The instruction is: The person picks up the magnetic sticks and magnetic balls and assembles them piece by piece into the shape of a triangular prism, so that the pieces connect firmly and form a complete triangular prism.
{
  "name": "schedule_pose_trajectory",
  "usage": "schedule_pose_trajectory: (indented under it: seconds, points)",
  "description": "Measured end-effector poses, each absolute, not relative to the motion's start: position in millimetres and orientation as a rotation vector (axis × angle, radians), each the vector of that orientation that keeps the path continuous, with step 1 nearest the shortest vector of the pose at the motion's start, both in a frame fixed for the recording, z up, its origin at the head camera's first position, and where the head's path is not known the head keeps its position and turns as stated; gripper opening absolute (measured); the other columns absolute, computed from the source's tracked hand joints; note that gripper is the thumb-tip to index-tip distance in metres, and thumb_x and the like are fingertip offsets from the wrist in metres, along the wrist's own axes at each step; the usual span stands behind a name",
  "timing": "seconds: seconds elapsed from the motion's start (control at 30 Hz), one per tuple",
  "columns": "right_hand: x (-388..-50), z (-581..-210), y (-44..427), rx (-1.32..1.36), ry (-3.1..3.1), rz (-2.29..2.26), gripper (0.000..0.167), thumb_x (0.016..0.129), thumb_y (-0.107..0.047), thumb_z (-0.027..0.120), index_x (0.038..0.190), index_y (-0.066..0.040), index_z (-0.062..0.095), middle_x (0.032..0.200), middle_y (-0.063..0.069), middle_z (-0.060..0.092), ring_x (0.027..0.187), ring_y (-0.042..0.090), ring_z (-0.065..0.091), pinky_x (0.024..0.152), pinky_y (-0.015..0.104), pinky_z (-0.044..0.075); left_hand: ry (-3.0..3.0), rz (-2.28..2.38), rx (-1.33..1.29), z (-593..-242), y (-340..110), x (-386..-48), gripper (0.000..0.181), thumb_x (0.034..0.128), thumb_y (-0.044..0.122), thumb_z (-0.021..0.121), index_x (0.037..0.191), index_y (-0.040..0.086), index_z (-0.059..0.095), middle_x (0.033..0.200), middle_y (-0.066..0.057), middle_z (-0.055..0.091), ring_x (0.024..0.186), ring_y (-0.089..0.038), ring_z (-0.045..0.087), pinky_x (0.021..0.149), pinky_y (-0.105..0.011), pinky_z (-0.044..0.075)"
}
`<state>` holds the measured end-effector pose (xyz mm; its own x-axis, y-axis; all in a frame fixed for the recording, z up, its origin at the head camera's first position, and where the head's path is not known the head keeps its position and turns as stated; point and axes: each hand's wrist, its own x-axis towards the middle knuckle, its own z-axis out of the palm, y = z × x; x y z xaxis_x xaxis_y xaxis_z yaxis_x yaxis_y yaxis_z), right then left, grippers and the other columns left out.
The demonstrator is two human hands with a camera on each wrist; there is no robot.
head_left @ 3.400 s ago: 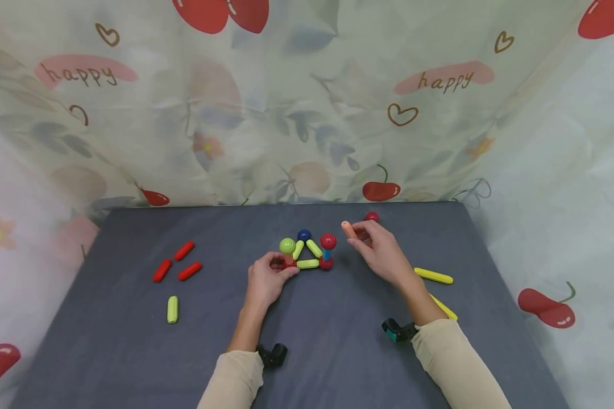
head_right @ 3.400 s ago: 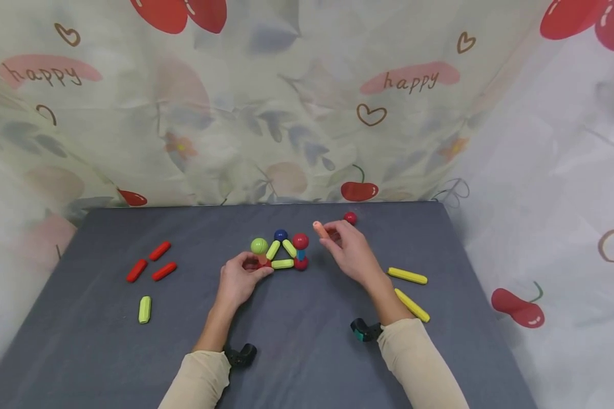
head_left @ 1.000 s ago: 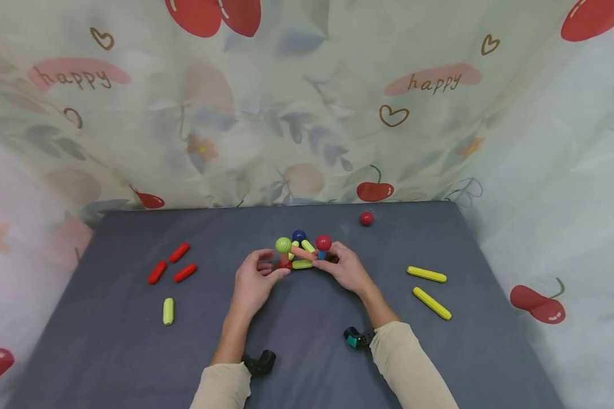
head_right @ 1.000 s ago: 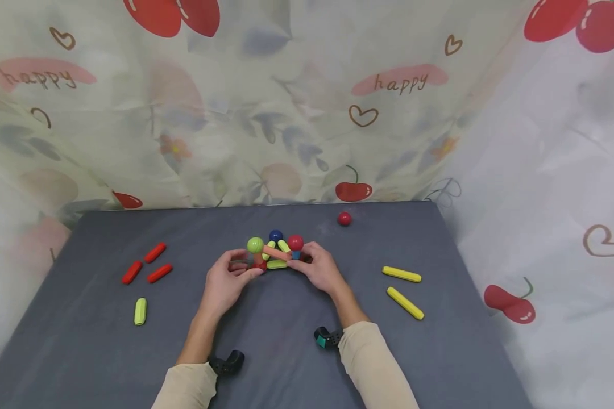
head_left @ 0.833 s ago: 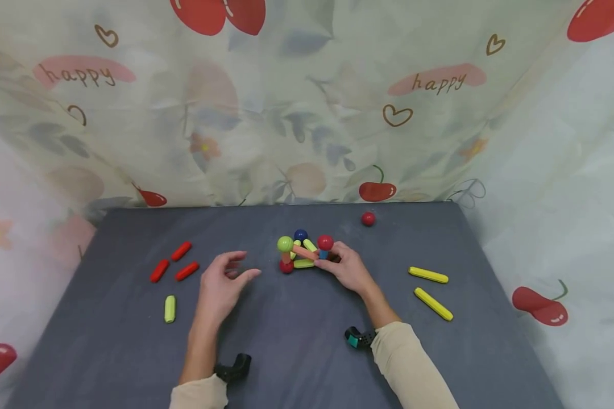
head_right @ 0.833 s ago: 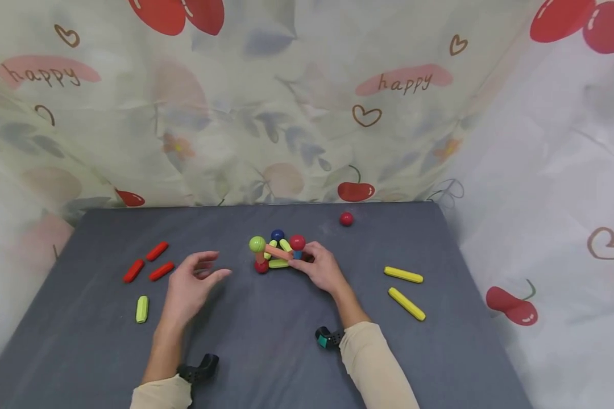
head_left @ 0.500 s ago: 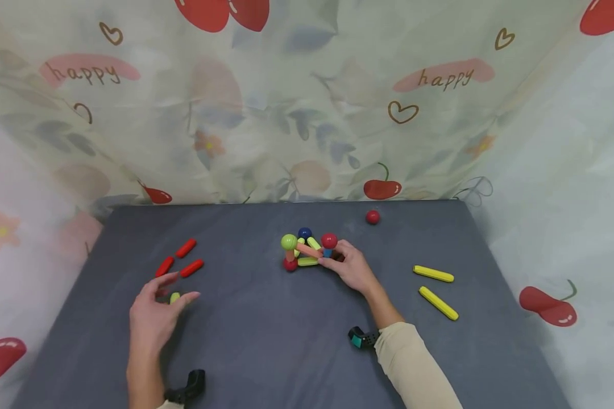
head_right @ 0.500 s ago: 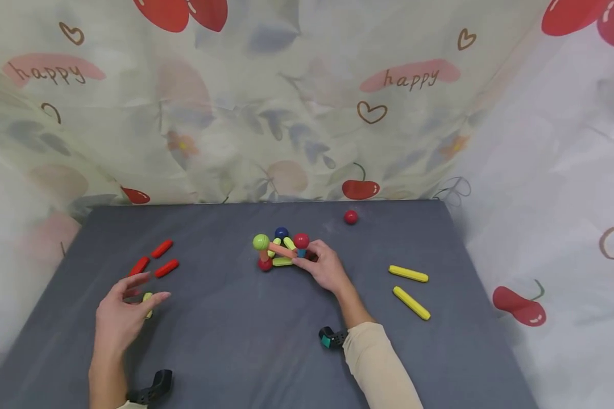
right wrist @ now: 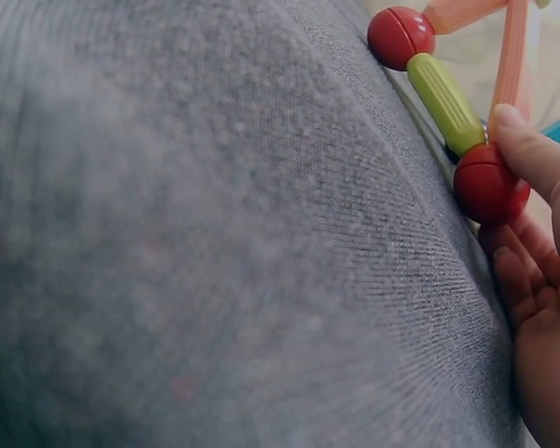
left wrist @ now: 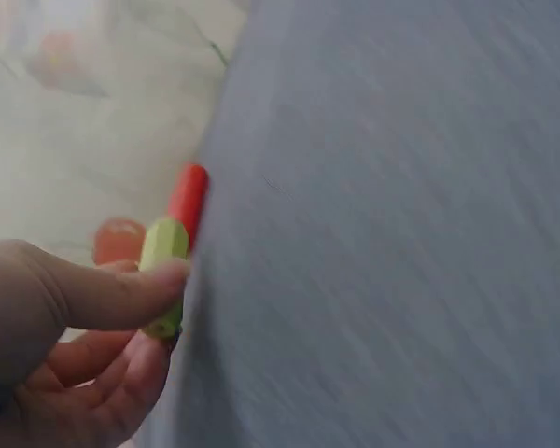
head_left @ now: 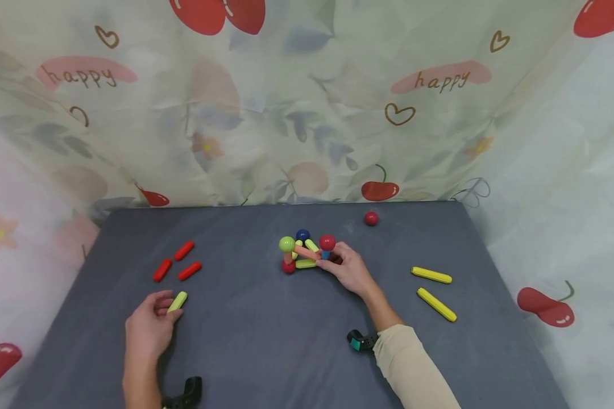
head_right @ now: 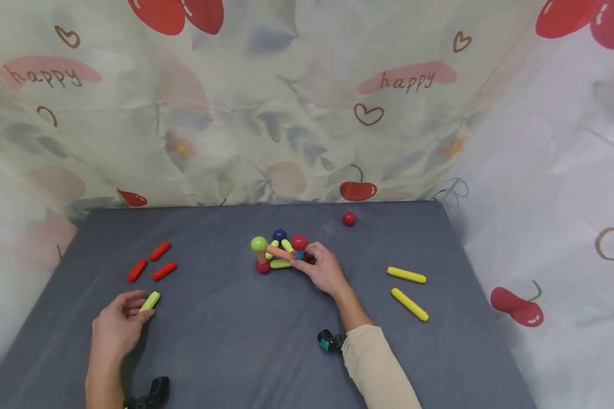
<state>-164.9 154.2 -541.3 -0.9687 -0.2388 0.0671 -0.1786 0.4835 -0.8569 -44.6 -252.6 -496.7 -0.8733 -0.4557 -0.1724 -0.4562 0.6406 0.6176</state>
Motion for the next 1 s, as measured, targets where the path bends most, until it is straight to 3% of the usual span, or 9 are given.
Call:
schedule_pose_trajectory:
  seconds: [0.17,0.27,0.33,0.43,0.57,0.8,1.0]
  points:
    - [-165,-541,154,-0.38,2.664,-1.521,0.026,0.091,-0.035,0.078,0.111,-0.019,0.077,0.105,0.002,0.065,0.087,0.015,0.058,0.08,0.028,0.049,2.944,1.314,-0.611,-462,-222,-59,0.042,0.0939,0.014,0.074,0.135,0.011,0.064,0.125,-0.012,0.068,0.106,-0.024,0.067,0.074,-0.006,0.044]
    - [-165,-541,154,-0.376,2.657,-1.532,0.025,0.09,-0.034,0.079,0.111,-0.019,0.077,0.105,0.001,0.066,0.087,0.014,0.058,0.079,0.028,0.049,2.925,1.5,-0.488,-443,-191,-76,0.04,0.0953,0.013,0.073,0.134,0.011,0.064,0.125,-0.01,0.065,0.109,-0.023,0.066,0.077,-0.001,0.043]
    - [-166,-540,153,-0.37,2.662,-1.525,0.024,0.091,-0.034,0.078,0.11,-0.02,0.077,0.105,0.0,0.065,0.086,0.013,0.058,0.078,0.026,0.049,2.897,1.615,-0.403,-435,-168,-89,0.038,0.0954,0.013,0.073,0.132,0.011,0.063,0.123,-0.009,0.063,0.11,-0.022,0.067,0.083,-0.006,0.049]
    - [-165,-540,154,-0.362,2.663,-1.522,0.023,0.091,-0.034,0.078,0.108,-0.019,0.076,0.104,0.0,0.065,0.085,0.013,0.058,0.078,0.026,0.049,2.856,1.751,-0.23,-430,-132,-106,0.035,0.0944,0.014,0.074,0.127,0.012,0.064,0.12,-0.007,0.064,0.11,-0.02,0.066,0.093,-0.022,0.056]
    - [-164,-540,154,-0.36,2.649,-1.529,0.022,0.091,-0.034,0.078,0.105,-0.017,0.076,0.105,0.002,0.065,0.085,0.014,0.058,0.078,0.026,0.049,2.86,1.782,0.048,-430,-93,-125,0.032,0.0939,0.021,0.076,0.124,0.015,0.067,0.119,-0.005,0.069,0.111,-0.022,0.061,0.101,-0.041,0.053]
    - [-165,-541,154,-0.382,2.656,-1.539,0.017,0.092,-0.033,0.077,0.098,-0.018,0.075,0.103,0.002,0.065,0.083,0.012,0.059,0.077,0.026,0.05,2.898,1.629,0.231,-441,-61,-144,0.028,0.0936,0.027,0.076,0.121,0.021,0.072,0.117,-0.002,0.069,0.115,-0.028,0.049,0.095,-0.046,0.046]
    - [-165,-543,155,-0.404,2.663,-1.543,0.02,0.092,-0.032,0.077,0.106,-0.018,0.076,0.106,0.003,0.067,0.086,0.013,0.06,0.079,0.028,0.051,2.957,1.456,0.279,-450,-53,-149,0.026,0.0932,0.024,0.076,0.119,0.023,0.075,0.116,-0.002,0.067,0.114,-0.026,0.045,0.092,-0.046,0.045]
